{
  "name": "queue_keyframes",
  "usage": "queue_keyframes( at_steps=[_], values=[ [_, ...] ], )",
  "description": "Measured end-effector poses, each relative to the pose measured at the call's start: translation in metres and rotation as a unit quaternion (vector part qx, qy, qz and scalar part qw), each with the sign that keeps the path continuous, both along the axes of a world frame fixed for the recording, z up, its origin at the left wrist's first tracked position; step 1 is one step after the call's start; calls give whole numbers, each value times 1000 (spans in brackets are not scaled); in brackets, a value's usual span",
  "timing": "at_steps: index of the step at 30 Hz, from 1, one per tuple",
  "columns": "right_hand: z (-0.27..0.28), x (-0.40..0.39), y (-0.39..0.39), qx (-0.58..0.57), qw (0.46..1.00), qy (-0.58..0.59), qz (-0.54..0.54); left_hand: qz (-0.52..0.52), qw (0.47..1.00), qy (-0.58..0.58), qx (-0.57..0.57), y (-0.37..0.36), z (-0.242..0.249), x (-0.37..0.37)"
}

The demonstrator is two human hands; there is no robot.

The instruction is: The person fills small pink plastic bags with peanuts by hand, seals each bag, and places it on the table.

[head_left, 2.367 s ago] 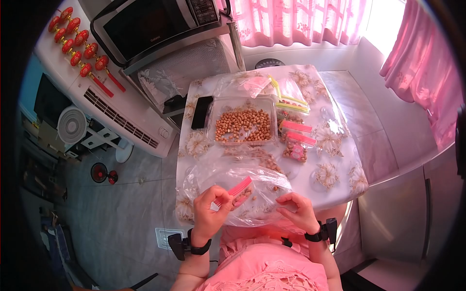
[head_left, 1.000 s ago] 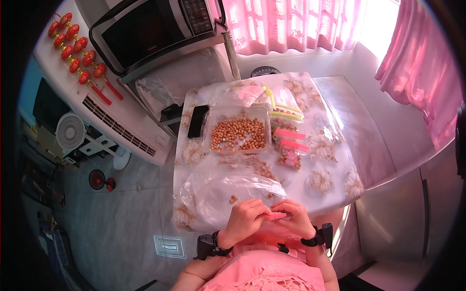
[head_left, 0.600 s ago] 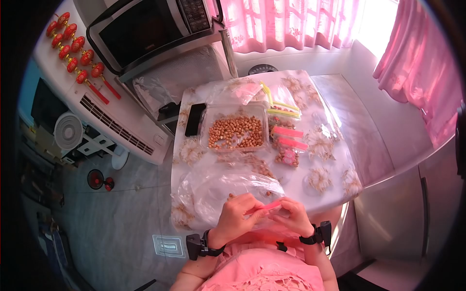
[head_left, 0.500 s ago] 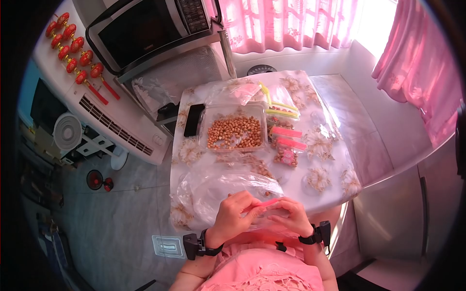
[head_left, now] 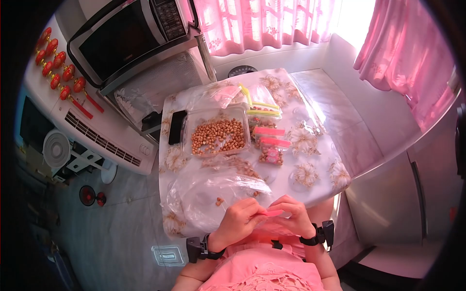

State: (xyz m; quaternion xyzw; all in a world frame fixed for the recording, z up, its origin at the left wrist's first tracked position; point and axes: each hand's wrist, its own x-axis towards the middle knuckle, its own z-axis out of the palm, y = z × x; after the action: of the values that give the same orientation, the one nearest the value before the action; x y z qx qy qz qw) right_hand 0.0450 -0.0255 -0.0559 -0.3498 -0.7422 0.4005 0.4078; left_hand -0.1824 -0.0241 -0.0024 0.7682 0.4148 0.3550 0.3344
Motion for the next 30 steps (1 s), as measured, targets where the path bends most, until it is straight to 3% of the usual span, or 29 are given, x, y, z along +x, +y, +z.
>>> queue_keyframes(
  at_steps=[2, 4, 5, 7, 10, 11, 17, 20, 23, 25, 30],
  values=[
    [6, 0, -1, -28, 998, 31, -43, -12, 1000, -4, -12, 0, -3, 3],
    [3, 4, 4, -54, 993, 62, -89, 111, 991, -39, 70, 2, 0, 6],
    [-10, 12, 12, -54, 982, 106, -144, 107, 991, -40, 71, 2, -1, 4],
    [-19, 19, 27, -51, 967, 151, -200, 165, 984, -66, 16, -2, -4, -7],
    [-23, 20, 60, -120, 933, 220, -257, 155, 986, -56, -9, -8, -9, -23],
    [-39, 19, 74, -125, 935, 193, -269, 150, 987, -55, -7, -11, -12, -27],
    [-20, -3, 103, -93, 954, 45, -281, 149, 988, -24, -41, -27, -20, -45],
    [-37, -11, 111, -11, 953, -29, -300, 152, 987, -17, -56, -34, -27, -49],
    [-45, -16, 118, 26, 939, -103, -327, 139, 987, -22, -84, -35, -35, -49],
    [-34, -24, 119, 84, 900, -218, -368, 127, 989, -6, -79, -34, -38, -47],
    [-42, -33, 138, 63, 919, -156, -357, 92, 994, 3, -52, -32, -37, -39]
  ],
)
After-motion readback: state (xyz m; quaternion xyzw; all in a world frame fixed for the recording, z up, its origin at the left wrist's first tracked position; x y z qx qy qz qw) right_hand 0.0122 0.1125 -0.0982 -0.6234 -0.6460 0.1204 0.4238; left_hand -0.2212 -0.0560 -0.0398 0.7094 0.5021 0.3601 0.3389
